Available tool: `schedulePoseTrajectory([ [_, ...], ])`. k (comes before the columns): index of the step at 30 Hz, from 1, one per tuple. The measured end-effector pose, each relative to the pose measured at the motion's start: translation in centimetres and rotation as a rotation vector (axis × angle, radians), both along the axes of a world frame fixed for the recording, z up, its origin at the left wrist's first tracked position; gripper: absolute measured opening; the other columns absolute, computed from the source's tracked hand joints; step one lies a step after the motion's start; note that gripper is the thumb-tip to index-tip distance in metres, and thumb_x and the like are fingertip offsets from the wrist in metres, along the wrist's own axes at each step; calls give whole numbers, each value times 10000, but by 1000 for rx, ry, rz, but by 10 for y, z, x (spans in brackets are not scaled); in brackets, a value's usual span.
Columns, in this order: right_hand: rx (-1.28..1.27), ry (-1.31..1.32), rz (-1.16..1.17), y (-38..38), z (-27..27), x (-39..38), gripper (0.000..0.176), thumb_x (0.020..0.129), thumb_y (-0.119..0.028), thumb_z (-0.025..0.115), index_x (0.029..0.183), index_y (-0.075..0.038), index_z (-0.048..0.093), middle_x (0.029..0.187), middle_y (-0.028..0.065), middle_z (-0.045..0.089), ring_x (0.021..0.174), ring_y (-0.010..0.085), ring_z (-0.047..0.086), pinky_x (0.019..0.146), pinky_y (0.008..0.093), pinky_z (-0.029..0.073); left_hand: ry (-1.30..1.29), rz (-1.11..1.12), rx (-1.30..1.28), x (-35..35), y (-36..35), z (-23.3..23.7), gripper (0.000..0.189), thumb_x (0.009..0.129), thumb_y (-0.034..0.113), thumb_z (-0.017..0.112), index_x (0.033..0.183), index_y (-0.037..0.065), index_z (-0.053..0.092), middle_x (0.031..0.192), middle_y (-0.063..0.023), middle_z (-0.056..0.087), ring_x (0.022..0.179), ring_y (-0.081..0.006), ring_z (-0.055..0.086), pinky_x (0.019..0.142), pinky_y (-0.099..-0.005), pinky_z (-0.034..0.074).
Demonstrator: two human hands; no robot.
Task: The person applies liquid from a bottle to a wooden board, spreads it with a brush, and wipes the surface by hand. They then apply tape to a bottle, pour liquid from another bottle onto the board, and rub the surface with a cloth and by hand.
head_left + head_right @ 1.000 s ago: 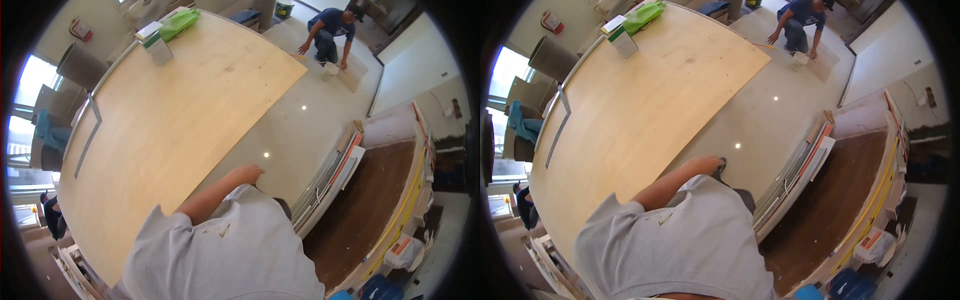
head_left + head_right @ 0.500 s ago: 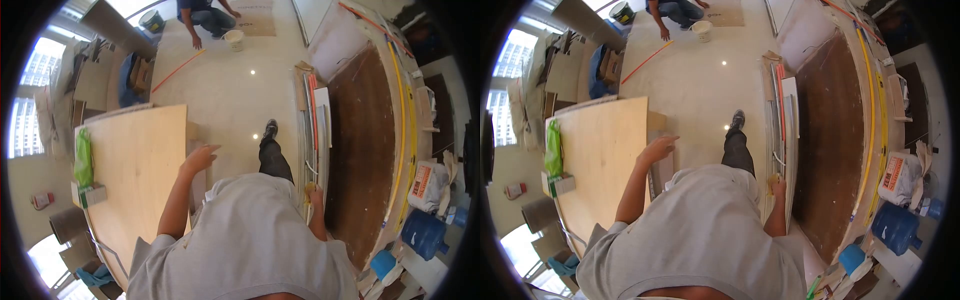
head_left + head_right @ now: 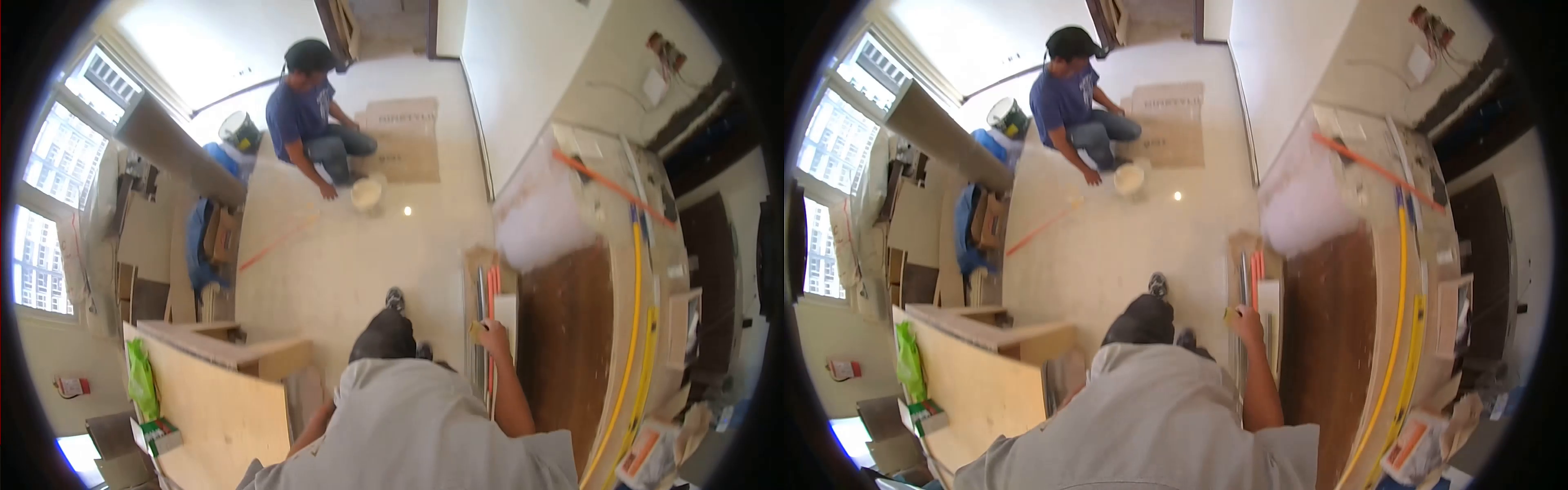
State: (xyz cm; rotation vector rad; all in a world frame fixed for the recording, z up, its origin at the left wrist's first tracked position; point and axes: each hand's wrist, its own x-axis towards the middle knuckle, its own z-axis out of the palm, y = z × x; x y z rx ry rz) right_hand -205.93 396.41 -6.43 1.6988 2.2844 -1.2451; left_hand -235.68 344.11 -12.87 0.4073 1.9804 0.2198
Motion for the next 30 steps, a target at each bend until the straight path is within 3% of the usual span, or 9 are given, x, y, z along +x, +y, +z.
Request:
schedulePoseTrajectory([
  [7, 112, 36, -33, 161, -12, -119, 314, 852, -224, 681, 1037, 25, 731, 887, 251, 728, 848, 354, 744, 773, 431, 557, -249, 110, -141, -114, 171, -28, 328, 926, 247, 635, 1158, 47, 753, 1087, -266, 742, 1043, -444, 711, 913, -518, 570],
  [11, 85, 129, -9, 260, 13, -179, 299, 863, -206, 697, 1053, 23, 715, 884, 235, 721, 815, 281, 728, 774, 410, 552, 67, -98, 195, -242, 336, -51, 319, 934, 253, 628, 1127, 33, 756, 1091, -260, 745, 1045, -440, 714, 911, -518, 574],
  [12, 72, 98, -12, 280, 30, -191, 296, 865, -198, 702, 1057, 28, 707, 893, 223, 724, 814, 272, 719, 772, 406, 553, 281, -206, 133, -269, 391, -40, 332, 940, 250, 617, 1168, 54, 757, 1175, -236, 737, 1115, -409, 703, 972, -486, 563],
  [13, 57, 72, -18, 306, 55, -218, 295, 867, -190, 708, 1061, 32, 699, 902, 211, 728, 812, 262, 709, 769, 402, 554, 327, -90, 439, -301, 440, -31, 343, 951, 249, 602, 1198, 64, 753, 1215, -215, 732, 1149, -396, 691, 1007, -462, 550],
  [17, 173, 368, -131, 403, 56, -313, 310, 892, -169, 721, 1113, 39, 658, 954, 137, 741, 801, 221, 692, 725, 371, 555, 94, -30, 630, -385, 667, 87, 365, 997, 211, 637, 1291, 7, 707, 1239, -185, 746, 1136, -279, 712, 981, -382, 555],
  [18, 61, 446, -222, 425, 66, -338, 304, 905, -155, 719, 1132, 33, 643, 959, 122, 736, 809, 204, 694, 715, 355, 552, 2, 26, 669, -393, 717, 113, 368, 1004, 198, 638, 1306, -5, 697, 1240, -170, 749, 1117, -249, 713, 963, -361, 559],
  [20, -179, 590, -405, 469, 105, -388, 299, 930, -127, 715, 1169, 20, 612, 969, 92, 727, 826, 168, 698, 694, 323, 547, -71, -33, 750, -401, 805, 144, 415, 1021, 228, 648, 1365, -2, 666, 1273, -139, 734, 1089, -214, 696, 944, -332, 558],
  [23, -430, 852, -473, 553, 91, -434, 265, 959, -103, 714, 1175, -13, 590, 963, 77, 711, 834, 120, 685, 682, 277, 537, -280, -49, 740, -398, 929, 182, 531, 1031, 310, 667, 1477, 33, 583, 1305, -121, 701, 1095, -217, 678, 919, -339, 558],
  [30, -376, 812, -225, 762, 153, -506, 204, 960, -73, 720, 1105, -16, 588, 958, 82, 707, 812, 117, 667, 723, 263, 549, -543, 178, 758, -381, 1184, 233, 536, 1005, 375, 729, 1411, 45, 608, 1164, -88, 718, 1020, -158, 680, 838, -320, 563],
])
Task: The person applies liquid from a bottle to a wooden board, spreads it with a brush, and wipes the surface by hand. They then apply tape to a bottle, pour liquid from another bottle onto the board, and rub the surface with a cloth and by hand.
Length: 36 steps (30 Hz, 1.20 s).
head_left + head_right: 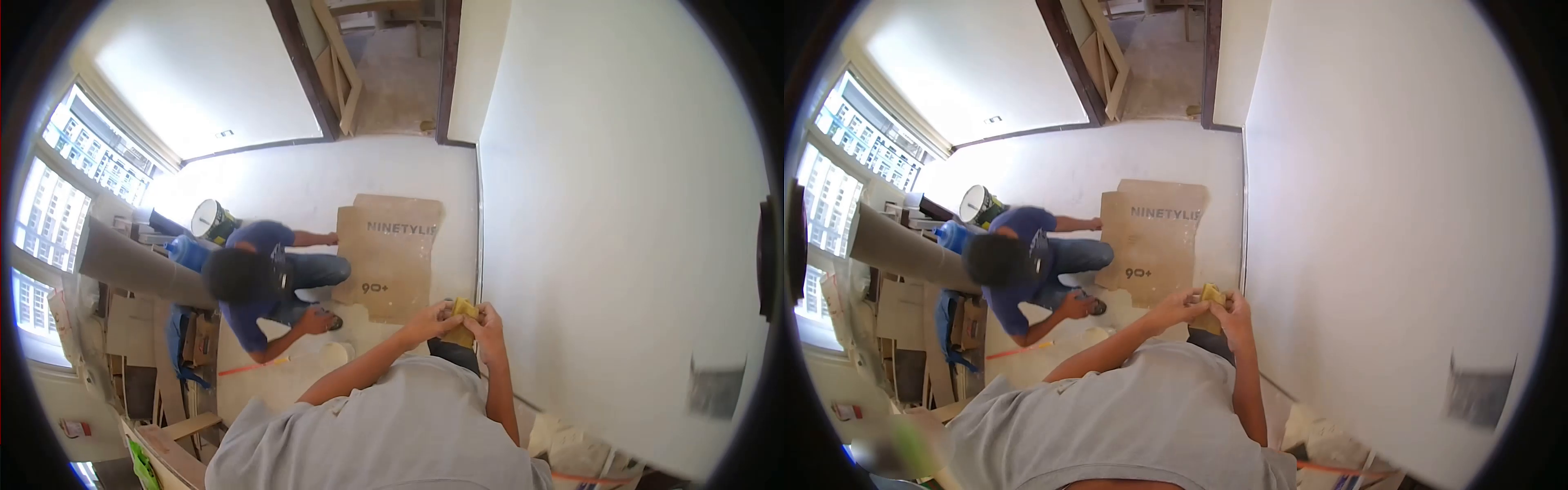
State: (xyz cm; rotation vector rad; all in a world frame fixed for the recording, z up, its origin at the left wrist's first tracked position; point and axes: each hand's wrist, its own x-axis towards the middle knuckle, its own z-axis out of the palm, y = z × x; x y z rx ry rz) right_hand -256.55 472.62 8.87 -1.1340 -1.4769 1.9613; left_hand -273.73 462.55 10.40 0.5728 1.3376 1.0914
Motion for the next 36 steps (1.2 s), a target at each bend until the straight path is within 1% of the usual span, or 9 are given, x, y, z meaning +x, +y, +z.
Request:
schedulePoseTrajectory([
  [8, 111, -139, 245, 193, 39, -67, 225, 932, -99, 771, 1054, -5, 607, 930, 72, 721, 826, 105, 666, 743, 272, 545, -71, 8, 59, -82, 185, 10, 360, 947, 263, 808, 1184, 15, 696, 968, -40, 722, 824, -105, 675, 713, -255, 565],
  [11, 103, -126, 277, 258, 27, -111, 220, 934, -110, 773, 1043, -2, 615, 928, 65, 721, 826, 101, 662, 740, 271, 545, 16, 7, 31, -121, 253, -15, 285, 956, 227, 791, 1124, 15, 702, 955, -39, 725, 820, -111, 688, 722, -262, 579],
  [14, 269, -175, 226, 334, -46, -148, 232, 939, -132, 770, 1061, 4, 626, 922, 79, 729, 808, 116, 673, 741, 261, 541, 153, 118, 52, -170, 325, -35, 231, 962, 181, 772, 1093, 6, 697, 953, -53, 733, 840, -119, 699, 747, -283, 586],
  [17, 486, -456, 84, 409, -62, -208, 269, 1003, -248, 714, 1068, 2, 636, 969, 123, 739, 855, 183, 711, 764, 308, 568, 425, 246, 153, -246, 398, -52, 199, 950, 148, 769, 1058, -1, 695, 936, -92, 745, 824, -138, 707, 727, -316, 572],
  [22, -595, 30, 202, 537, -51, -361, 533, 1061, -519, 587, 1242, -20, 632, 1180, 142, 720, 1043, 274, 716, 887, 440, 571, 779, 327, 445, -388, 522, -34, 136, 886, 58, 753, 990, 20, 675, 1057, -168, 748, 905, -329, 734, 786, -379, 565],
  [26, -987, 409, 273, 605, -50, -505, 629, 1069, -561, 535, 1362, -5, 571, 1315, 166, 672, 1142, 285, 691, 973, 458, 559, 902, -276, 316, -490, 570, 14, 151, 836, 38, 736, 973, 32, 671, 1154, -116, 745, 1125, -360, 680, 970, -482, 526],
  [27, -935, 318, 255, 619, -55, -535, 509, 1104, -439, 527, 1361, -2, 575, 1335, 201, 656, 1179, 290, 676, 1026, 451, 544, 987, -365, 413, -510, 579, -5, 212, 845, 58, 733, 1053, 47, 695, 1213, -134, 723, 1195, -355, 655, 1047, -502, 495],
  [33, -622, 165, 216, 722, -47, -699, 400, 1089, -293, 562, 1356, 4, 580, 1176, 177, 722, 1025, 287, 739, 878, 459, 624, 1178, -120, 368, -676, 637, 22, 436, 880, 66, 722, 1314, 76, 676, 1314, -156, 692, 1240, -349, 642, 1097, -472, 502],
  [36, -509, 129, 216, 776, -51, -781, 380, 1062, -245, 615, 1344, 7, 578, 1122, 184, 733, 920, 282, 760, 779, 450, 651, 922, -14, -11, -775, 643, 12, 433, 918, 95, 713, 1347, 83, 659, 1346, -153, 683, 1248, -352, 639, 1085, -455, 508],
])
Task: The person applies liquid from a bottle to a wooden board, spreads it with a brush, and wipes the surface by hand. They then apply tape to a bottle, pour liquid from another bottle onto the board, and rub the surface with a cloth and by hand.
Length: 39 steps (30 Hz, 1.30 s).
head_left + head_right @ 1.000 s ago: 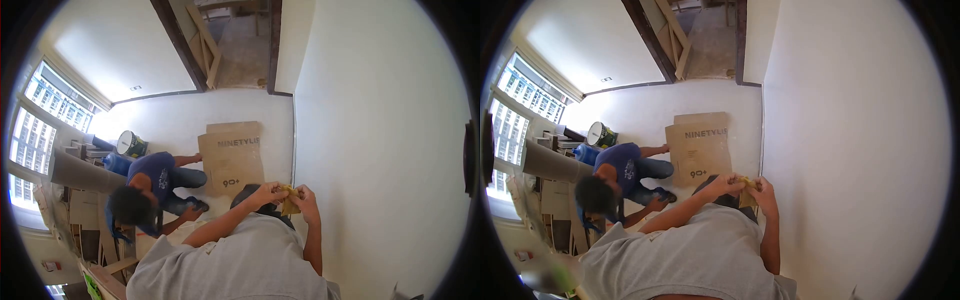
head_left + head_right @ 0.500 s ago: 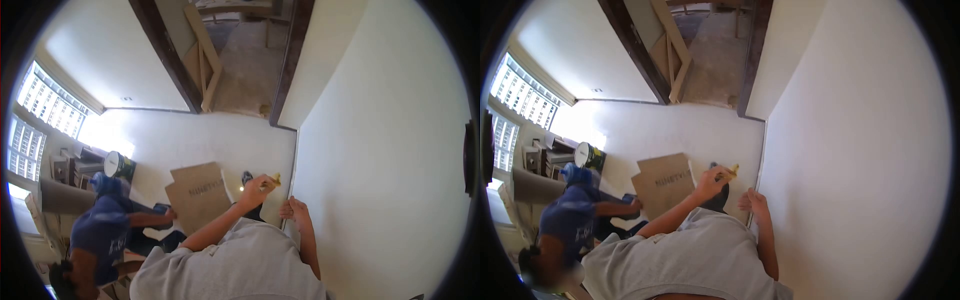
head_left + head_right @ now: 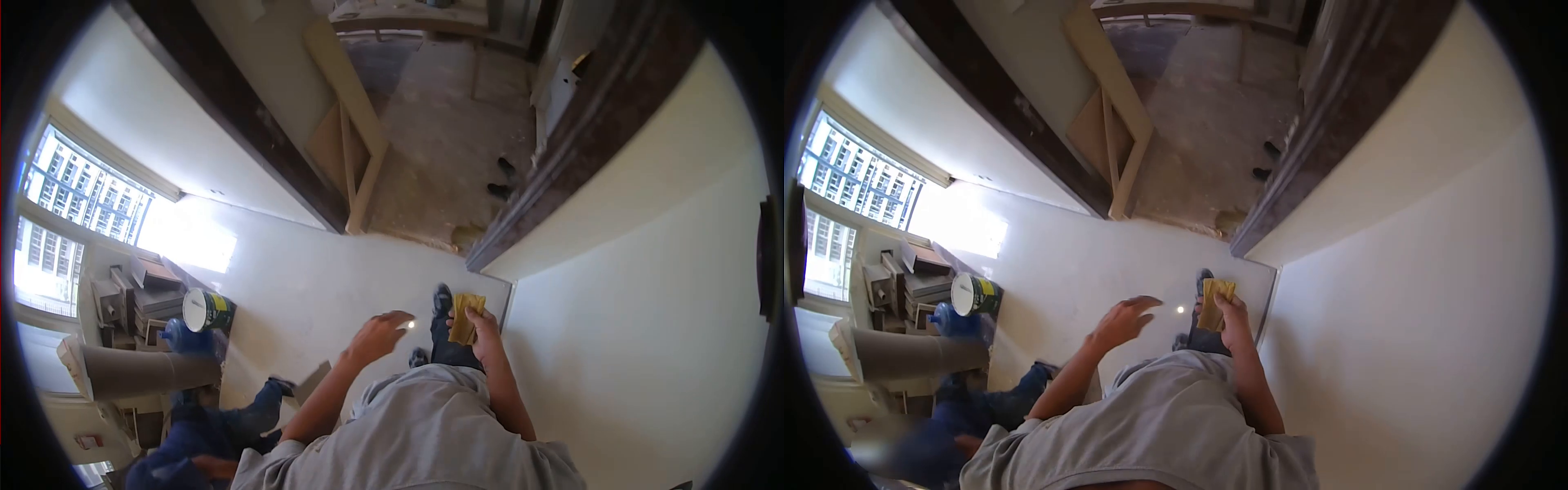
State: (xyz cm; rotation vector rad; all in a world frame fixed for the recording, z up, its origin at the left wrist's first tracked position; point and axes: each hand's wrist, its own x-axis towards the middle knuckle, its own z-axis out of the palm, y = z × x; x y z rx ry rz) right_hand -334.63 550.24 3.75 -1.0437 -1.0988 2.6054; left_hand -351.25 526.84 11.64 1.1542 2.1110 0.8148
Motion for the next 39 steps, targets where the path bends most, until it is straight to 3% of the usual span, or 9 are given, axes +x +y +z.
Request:
schedulePoseTrajectory([
  [5, 173, -21, 181, 100, 8, -158, 250, 1001, -155, 667, 1216, -26, 661, 918, 94, 751, 652, 130, 662, 570, 265, 527, 171, 214, -329, -132, -13, -58, 415, 929, 163, 695, 1332, 65, 663, 1315, -188, 688, 1191, -391, 663, 1013, -485, 540],
  [12, 556, -126, 170, 212, 21, -293, 146, 993, -184, 681, 1022, -42, 696, 774, -4, 666, 592, 74, 563, 543, 258, 450, -22, 652, -262, -207, -46, -206, 388, 936, 217, 707, 1315, 130, 693, 1037, -201, 773, 1034, -387, 743, 886, -481, 592],
  [15, 595, -181, 119, 251, 44, -326, 199, 971, -234, 732, 1009, -44, 687, 767, -41, 608, 619, 63, 507, 552, 261, 398, -751, 796, -700, -202, -76, -282, 414, 916, 295, 774, 1306, 171, 706, 968, -115, 777, 939, -251, 762, 686, -488, 630],
  [17, 705, -235, 49, 272, 25, -339, 303, 971, -298, 742, 1079, -20, 694, 815, 1, 638, 696, 110, 562, 628, 299, 436, -813, 632, -801, -231, -45, -246, 417, 906, 293, 767, 1298, 165, 711, 976, -118, 777, 895, -243, 762, 691, -481, 633],
  [22, 1408, -226, -70, 353, -64, -396, 336, 1028, -350, 674, 1070, -18, 709, 868, 29, 661, 728, 117, 552, 648, 309, 418, -600, 534, -834, -373, 29, -243, 407, 904, 285, 748, 1287, 151, 718, 1018, -153, 779, 956, -283, 764, 771, -481, 627],
  [26, 912, -43, -66, 426, 43, -567, 241, 1016, -223, 666, 913, -7, 689, 818, 21, 629, 672, 87, 522, 601, 279, 396, -39, 527, -355, -593, 159, -271, 430, 912, 294, 703, 1291, 91, 705, 1131, -227, 748, 1070, -380, 725, 921, -446, 581],
  [29, 839, -67, -149, 462, 162, -678, 180, 968, -109, 696, 845, 18, 664, 759, 46, 602, 632, 141, 531, 668, 302, 440, -43, 519, -54, -724, 280, -197, 379, 979, 247, 638, 1316, 82, 695, 1194, -209, 737, 1095, -374, 712, 945, -457, 565],
  [35, 1555, 408, -265, 543, 311, -835, 96, 896, -63, 724, 891, -13, 641, 849, 87, 620, 755, 184, 567, 688, 302, 434, -110, 533, 376, -876, 477, 38, 274, 990, 114, 703, 1247, 22, 720, 1222, -122, 746, 1144, -225, 701, 942, -356, 557],
  [39, 1972, 535, -565, 597, 380, -896, 394, 992, -402, 619, 958, -10, 633, 913, 138, 603, 843, 262, 547, 852, 463, 470, 401, 470, 790, -959, 548, 176, 217, 945, 38, 722, 1160, 15, 737, 1185, -118, 748, 1091, -236, 700, 960, -371, 546],
])
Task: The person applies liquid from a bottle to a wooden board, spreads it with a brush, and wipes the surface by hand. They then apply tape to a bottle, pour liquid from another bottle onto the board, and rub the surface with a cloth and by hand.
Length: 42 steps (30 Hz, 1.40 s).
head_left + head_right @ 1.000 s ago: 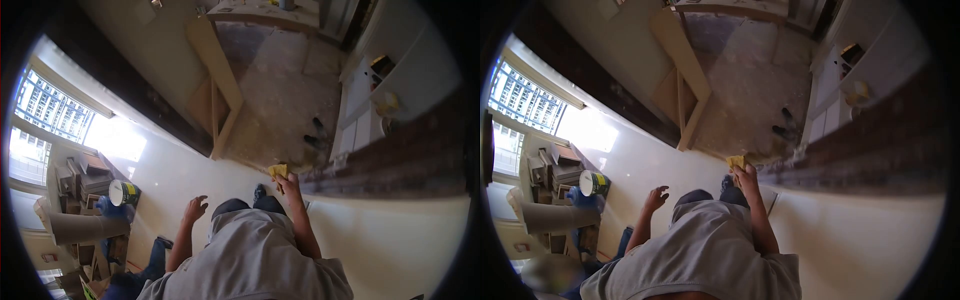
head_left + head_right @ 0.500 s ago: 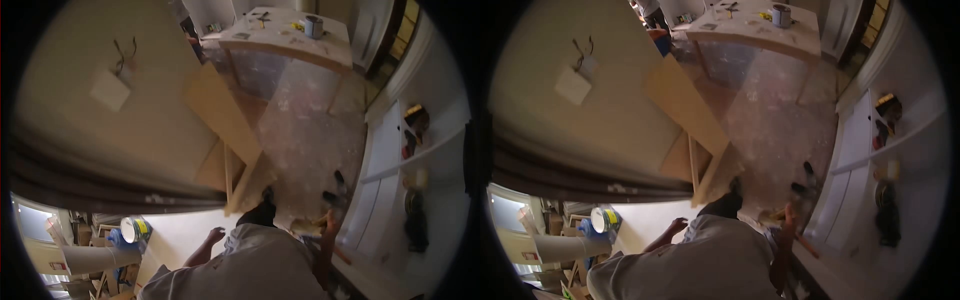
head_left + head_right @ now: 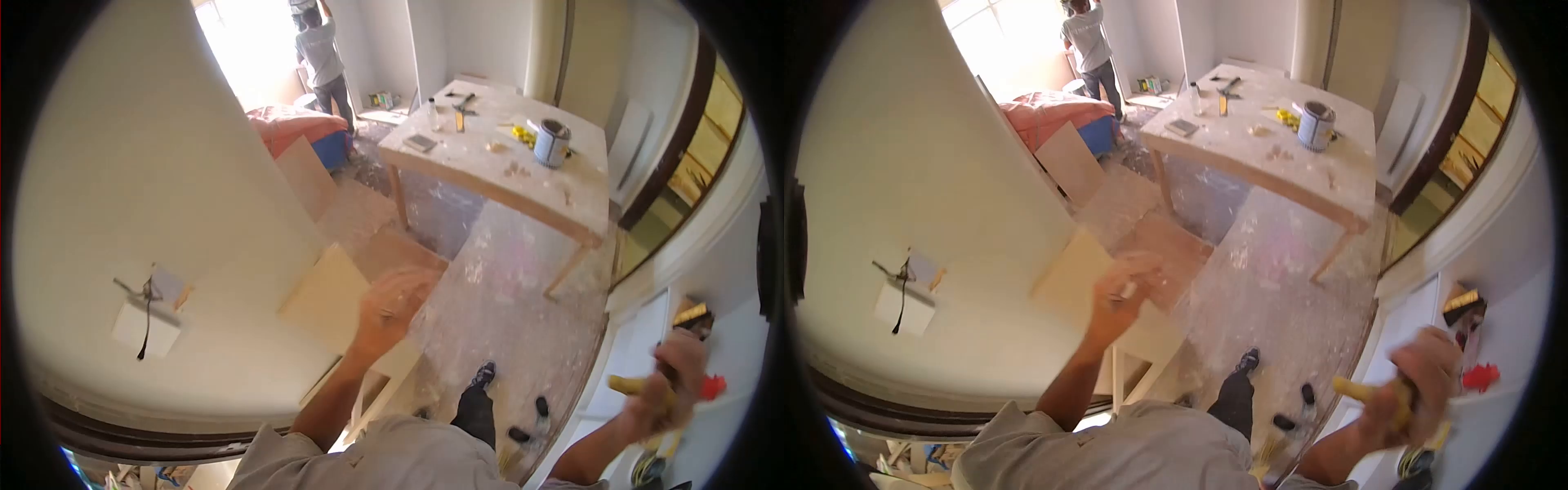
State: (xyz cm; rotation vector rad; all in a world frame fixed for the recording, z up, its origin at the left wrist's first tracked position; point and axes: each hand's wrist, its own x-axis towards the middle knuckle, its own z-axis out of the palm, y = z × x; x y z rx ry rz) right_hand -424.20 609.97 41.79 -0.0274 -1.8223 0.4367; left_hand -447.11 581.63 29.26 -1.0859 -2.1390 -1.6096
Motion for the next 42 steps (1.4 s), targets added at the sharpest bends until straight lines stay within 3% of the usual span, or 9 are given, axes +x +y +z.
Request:
schedulePoseTrajectory([
  [2, 273, 219, -90, 43, 26, -22, 438, 958, -409, 535, 962, 16, 638, 887, 172, 609, 812, 291, 569, 784, 454, 490, 338, 72, 136, -26, 13, 64, 216, 934, -10, 687, 1144, 18, 727, 1142, -133, 742, 1055, -294, 699, 954, -424, 549],
  [4, 528, 454, -130, 86, 59, -49, 499, 924, -417, 451, 966, 42, 642, 862, 206, 615, 780, 320, 591, 716, 445, 509, 591, 120, 330, -39, 27, 127, 253, 1043, 186, 588, 1201, 3, 662, 1164, -172, 678, 1093, -347, 671, 894, -464, 575],
  [5, 618, 566, -149, 104, 74, -63, 534, 907, -421, 409, 968, 55, 644, 849, 223, 618, 765, 334, 602, 682, 440, 519, 723, 113, 395, -45, 36, 157, 251, 1043, 184, 589, 1200, 2, 663, 1164, -172, 679, 1091, -346, 672, 893, -463, 575],
  [7, 619, 834, 146, 122, 114, -130, 416, 671, -320, 637, 962, -22, 634, 773, 123, 513, 642, 229, 494, 560, 378, 403, 936, 79, 493, -57, 59, 204, 248, 1043, 180, 590, 1199, 1, 665, 1164, -173, 681, 1088, -343, 674, 892, -460, 576],
  [8, 612, 961, 299, 133, 128, -153, 473, 554, -269, 751, 959, -60, 628, 734, 73, 460, 581, 177, 440, 499, 347, 344, 1023, 61, 523, -63, 71, 222, 247, 1043, 178, 591, 1198, 1, 666, 1165, -173, 681, 1087, -342, 675, 891, -459, 576],
  [9, 559, 887, 258, 141, 136, -163, 403, 753, -292, 604, 1074, -46, 611, 721, 57, 451, 579, 169, 440, 519, 357, 376, 1079, 50, 542, -71, 84, 236, 246, 1042, 176, 592, 1197, 1, 668, 1165, -173, 682, 1085, -341, 676, 890, -457, 577],
  [12, 627, 912, 318, 174, 149, -214, 401, 774, -296, 592, 1085, -44, 607, 732, 60, 462, 586, 173, 449, 527, 355, 384, 1187, 40, 553, -98, 116, 256, 241, 1042, 171, 594, 1194, -1, 671, 1165, -174, 685, 1080, -337, 679, 887, -453, 578],
  [21, 693, 979, 481, 212, 157, -374, 395, 835, -311, 556, 1117, -38, 594, 766, 69, 496, 609, 184, 477, 550, 351, 410, 1247, 119, 514, -208, 154, 243, 229, 1040, 154, 602, 1186, -4, 681, 1167, -176, 693, 1067, -325, 688, 878, -439, 581],
  [42, 733, 783, 684, 179, 89, -733, 399, 977, -345, 472, 1194, -23, 564, 844, 90, 575, 664, 210, 541, 606, 340, 471, 1072, 267, 323, -493, 84, 178, 201, 1036, 114, 619, 1166, -13, 705, 1171, -182, 711, 1035, -298, 709, 858, -408, 590],
])
